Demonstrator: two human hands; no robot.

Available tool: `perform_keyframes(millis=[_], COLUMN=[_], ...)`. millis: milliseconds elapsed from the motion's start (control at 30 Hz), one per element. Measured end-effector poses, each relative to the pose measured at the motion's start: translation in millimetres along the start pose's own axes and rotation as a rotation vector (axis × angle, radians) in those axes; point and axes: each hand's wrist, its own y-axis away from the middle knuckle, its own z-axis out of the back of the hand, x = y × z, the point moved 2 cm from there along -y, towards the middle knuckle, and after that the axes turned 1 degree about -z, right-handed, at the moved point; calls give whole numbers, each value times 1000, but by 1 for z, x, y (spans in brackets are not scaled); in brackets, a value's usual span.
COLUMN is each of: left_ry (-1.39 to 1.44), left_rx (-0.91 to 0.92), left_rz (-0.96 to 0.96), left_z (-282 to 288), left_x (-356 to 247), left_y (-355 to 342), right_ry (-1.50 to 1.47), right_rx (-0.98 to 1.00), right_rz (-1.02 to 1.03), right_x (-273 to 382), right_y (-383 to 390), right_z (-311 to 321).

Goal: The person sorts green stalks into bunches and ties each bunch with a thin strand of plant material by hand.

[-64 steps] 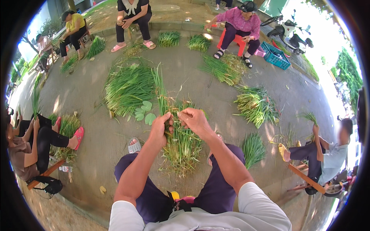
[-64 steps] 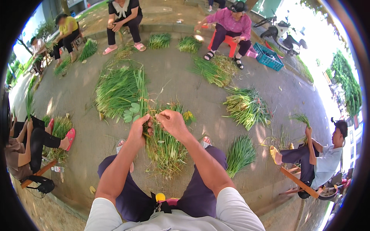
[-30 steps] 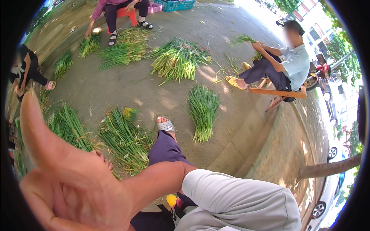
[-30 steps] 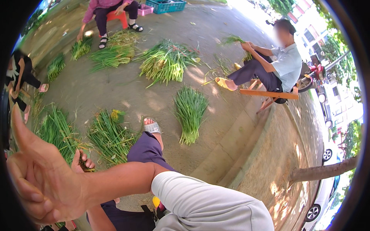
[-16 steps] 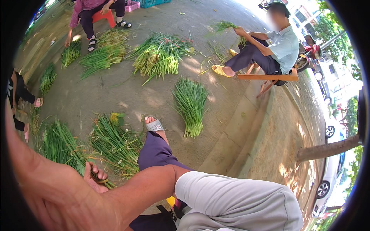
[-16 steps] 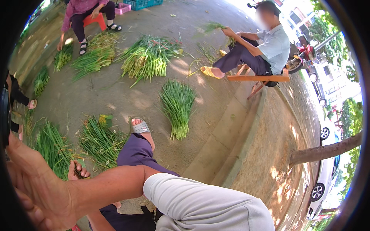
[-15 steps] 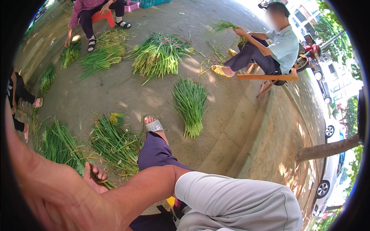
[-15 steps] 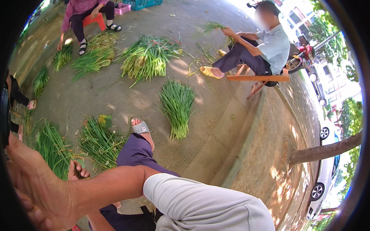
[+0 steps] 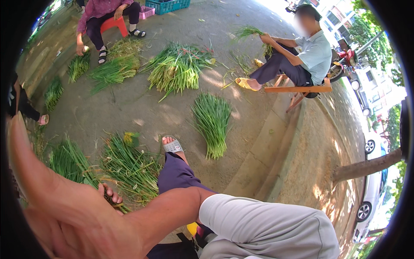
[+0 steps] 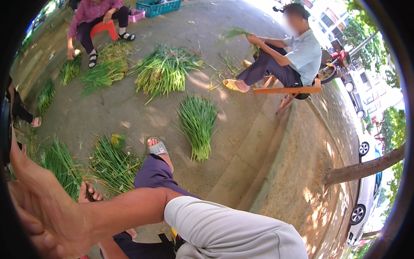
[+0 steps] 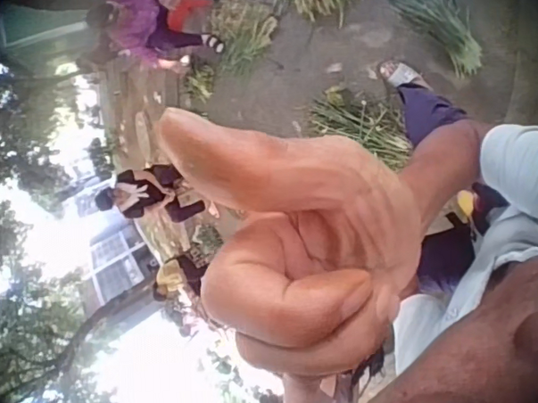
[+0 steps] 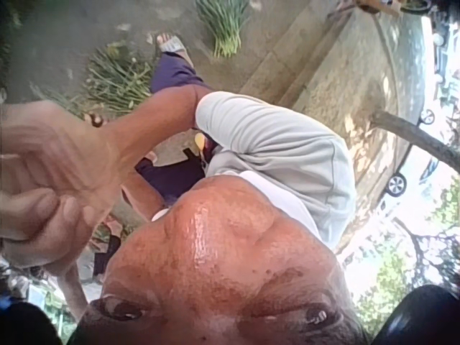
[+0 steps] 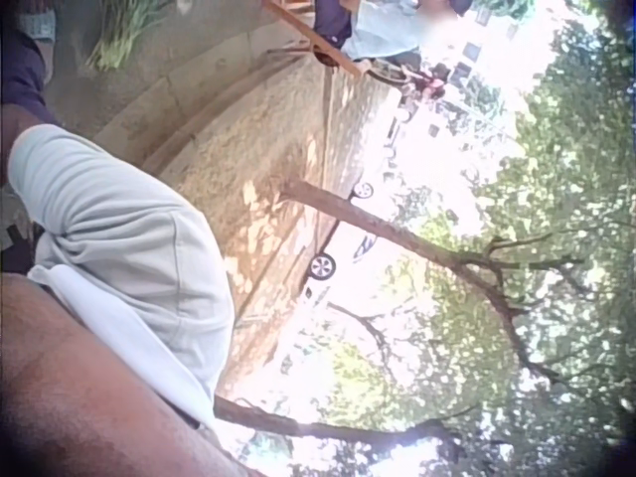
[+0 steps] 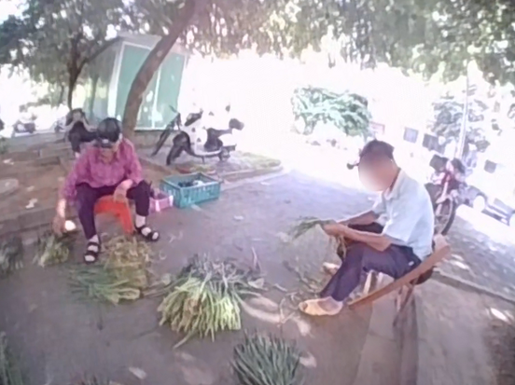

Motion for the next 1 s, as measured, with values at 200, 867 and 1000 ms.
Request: perform_keyframes(millis=[200,867,1000], left_ry=[43,85,96], left_rx=[19,33,43], left_rz=[28,-46,-54], left_z=[-9,-20,-23], left_x=[10,5,5], left_y=[1,1,2], right_ry=[48,44,46], right_rx=[-2,-20,-17], right_rz=[24,20,19], right_x=[4,2,2], right_y=[0,-2,-3], right_z=[-4,-5,-7])
